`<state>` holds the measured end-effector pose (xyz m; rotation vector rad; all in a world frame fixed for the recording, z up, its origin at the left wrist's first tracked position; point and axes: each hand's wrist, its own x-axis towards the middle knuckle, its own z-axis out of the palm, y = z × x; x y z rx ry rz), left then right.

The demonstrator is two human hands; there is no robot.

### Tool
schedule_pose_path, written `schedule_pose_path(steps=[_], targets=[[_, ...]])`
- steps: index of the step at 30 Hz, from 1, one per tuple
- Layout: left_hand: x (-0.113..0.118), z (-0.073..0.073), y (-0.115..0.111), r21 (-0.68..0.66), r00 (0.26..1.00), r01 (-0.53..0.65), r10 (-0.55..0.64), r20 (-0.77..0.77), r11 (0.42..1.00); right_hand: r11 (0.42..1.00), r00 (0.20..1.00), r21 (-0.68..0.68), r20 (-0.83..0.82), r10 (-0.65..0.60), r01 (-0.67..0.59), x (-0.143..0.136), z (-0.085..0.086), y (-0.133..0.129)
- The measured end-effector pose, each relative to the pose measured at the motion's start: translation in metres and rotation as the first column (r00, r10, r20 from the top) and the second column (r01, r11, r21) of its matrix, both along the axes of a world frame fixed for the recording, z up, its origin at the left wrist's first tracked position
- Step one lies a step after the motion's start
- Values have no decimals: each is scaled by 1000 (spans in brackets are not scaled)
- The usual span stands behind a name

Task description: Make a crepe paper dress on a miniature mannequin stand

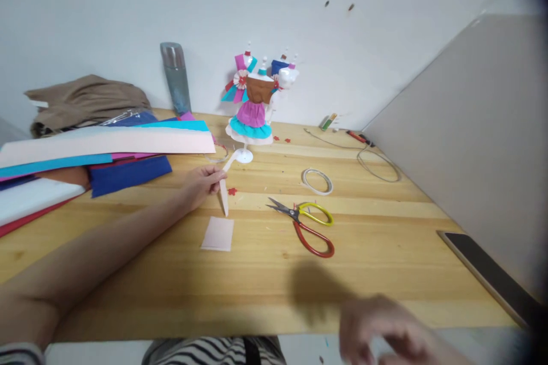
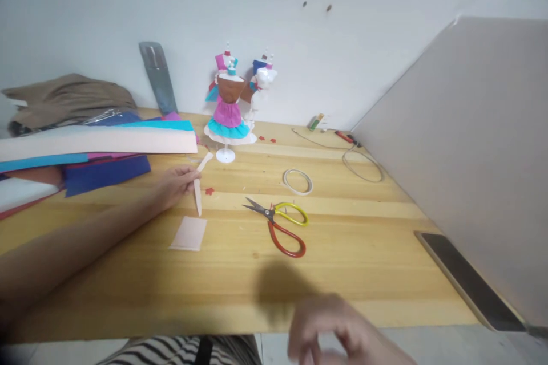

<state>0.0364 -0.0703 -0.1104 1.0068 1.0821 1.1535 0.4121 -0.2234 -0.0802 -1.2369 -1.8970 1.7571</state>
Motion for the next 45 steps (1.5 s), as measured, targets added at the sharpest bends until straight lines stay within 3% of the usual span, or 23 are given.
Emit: schedule_pose_path(steps=[2,5,9,12,17,22,25,27,29,31,34,36,38,41,45], targets=[[0,-1,0,-4,1000,-10,10,21,1000,999,995,4,-90,-48,49,-31,18,38],[0,-2,-1,5,1000,-16,16,26,1000,982,954,-62,-232,-189,180,-99,28,96],[0,-4,-4,30,1000,-5,4,22,1000,953,904,-235,-336,-264,191,-182,18,150],[0,-5,-5,50,1000,27,-27,2,998,946,872,-227,-382,-306,232,-214,3,170],[0,-8,-4,75,995,75,-70,-68,994,927,832,-174,-410,-374,331,-221,-12,185],[-2,-9,0,36,997,78,-78,-1,996,898,791,-206,-424,-441,390,-208,-5,192],[-2,6,-1,-4,997,-30,30,68,1000,882,758,-167,-457,-465,440,-200,6,196],[0,22,-8,-22,995,-69,70,66,997,870,726,-59,-524,-445,490,-196,14,196],[5,40,-17,-67,997,-15,20,72,998,801,691,156,-615,-379,578,-192,22,193],[12,54,-28,-115,989,117,-105,107,986,641,724,449,-642,-252,622,-188,29,186],[23,69,-35,-143,966,200,-170,197,969,343,872,816,-489,-22,466,-182,36,174],[27,74,-33,-155,952,208,-164,260,966,185,929,926,-353,115,329,-180,38,167],[29,78,-27,-158,950,184,-134,282,970,74,949,966,-259,181,250,-180,38,163],[30,82,-16,-105,970,116,-91,224,988,15,960,977,-213,180,214,-181,41,162],[30,81,-5,-30,986,63,-58,154,998,82,956,970,-239,172,228,-180,47,164]])
